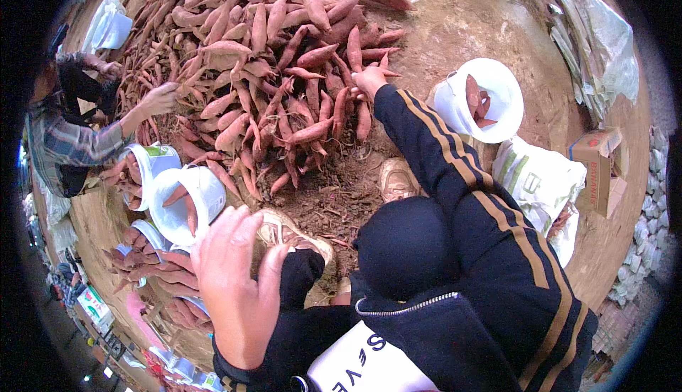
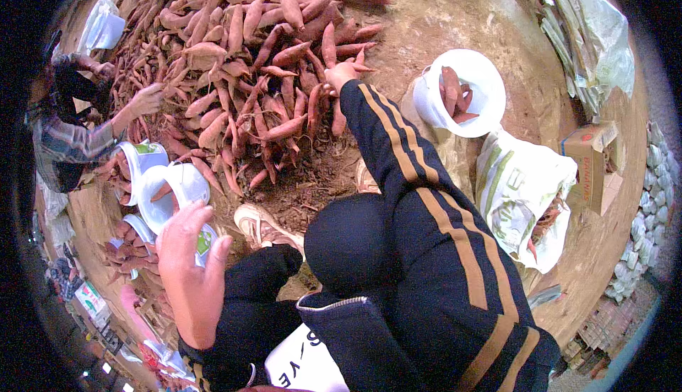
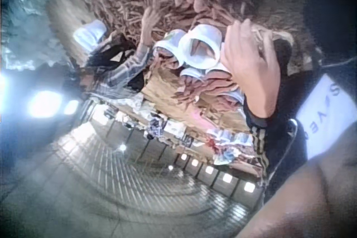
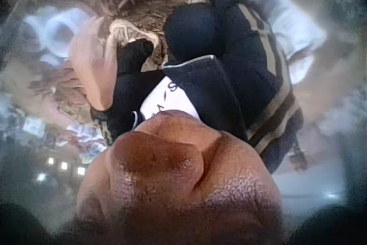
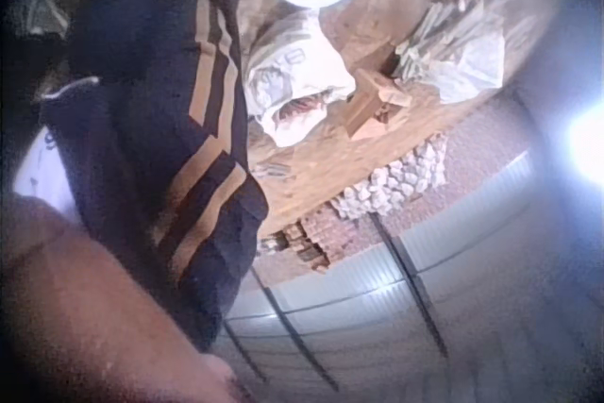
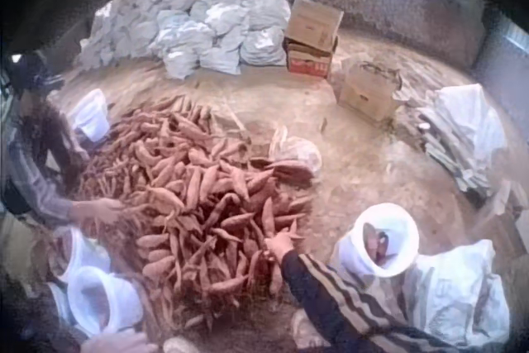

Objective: The person sits on the floor and sorts a large pile of sweet potatoes by hand, placing them into white buckets. The person repeatedly picks up sweet potatoes from the pile and transfers them into the buckets.

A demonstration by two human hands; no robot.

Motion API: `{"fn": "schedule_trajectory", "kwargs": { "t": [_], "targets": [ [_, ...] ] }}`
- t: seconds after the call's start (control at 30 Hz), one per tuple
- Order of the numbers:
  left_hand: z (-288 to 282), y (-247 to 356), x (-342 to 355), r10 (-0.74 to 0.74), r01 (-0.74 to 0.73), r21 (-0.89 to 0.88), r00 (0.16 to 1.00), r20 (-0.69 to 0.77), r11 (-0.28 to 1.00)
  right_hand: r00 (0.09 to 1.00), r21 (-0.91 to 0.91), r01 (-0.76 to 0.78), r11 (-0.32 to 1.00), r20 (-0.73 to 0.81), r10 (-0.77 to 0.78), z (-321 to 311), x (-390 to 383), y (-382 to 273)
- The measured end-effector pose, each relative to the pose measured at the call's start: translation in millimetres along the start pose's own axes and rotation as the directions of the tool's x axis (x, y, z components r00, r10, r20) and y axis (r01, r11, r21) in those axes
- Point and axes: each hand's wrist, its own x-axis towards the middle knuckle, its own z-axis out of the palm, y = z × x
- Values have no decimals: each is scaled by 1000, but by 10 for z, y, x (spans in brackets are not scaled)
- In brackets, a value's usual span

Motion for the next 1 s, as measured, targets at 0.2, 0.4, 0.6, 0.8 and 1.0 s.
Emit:
{"fn": "schedule_trajectory", "kwargs": {
  "t": [0.2, 0.4, 0.6, 0.8, 1.0],
  "targets": [
    [53, -20, 61, 23, -23, -46, 1000, 1, 999, 877, 123, 364, 923, 289, -384, -214, 339, 364],
    [97, -153, 134, 28, -27, 5, 992, -119, 1000, 681, 195, 299, 934, 642, -352, -359, -1429, -160],
    [213, -190, 301, 135, -129, 40, 948, -290, 991, 231, 166, 440, 883, 929, -290, -657, -2625, -636],
    [324, -192, 328, 77, -137, -474, 987, -144, 870, 142, 320, 224, 921, 924, -356, -744, -3106, -890],
    [368, -82, 395, 12, 202, -940, 977, 213, 275, 207, 557, 158, 815, 789, -579, -532, -3033, -854]
  ]
}}
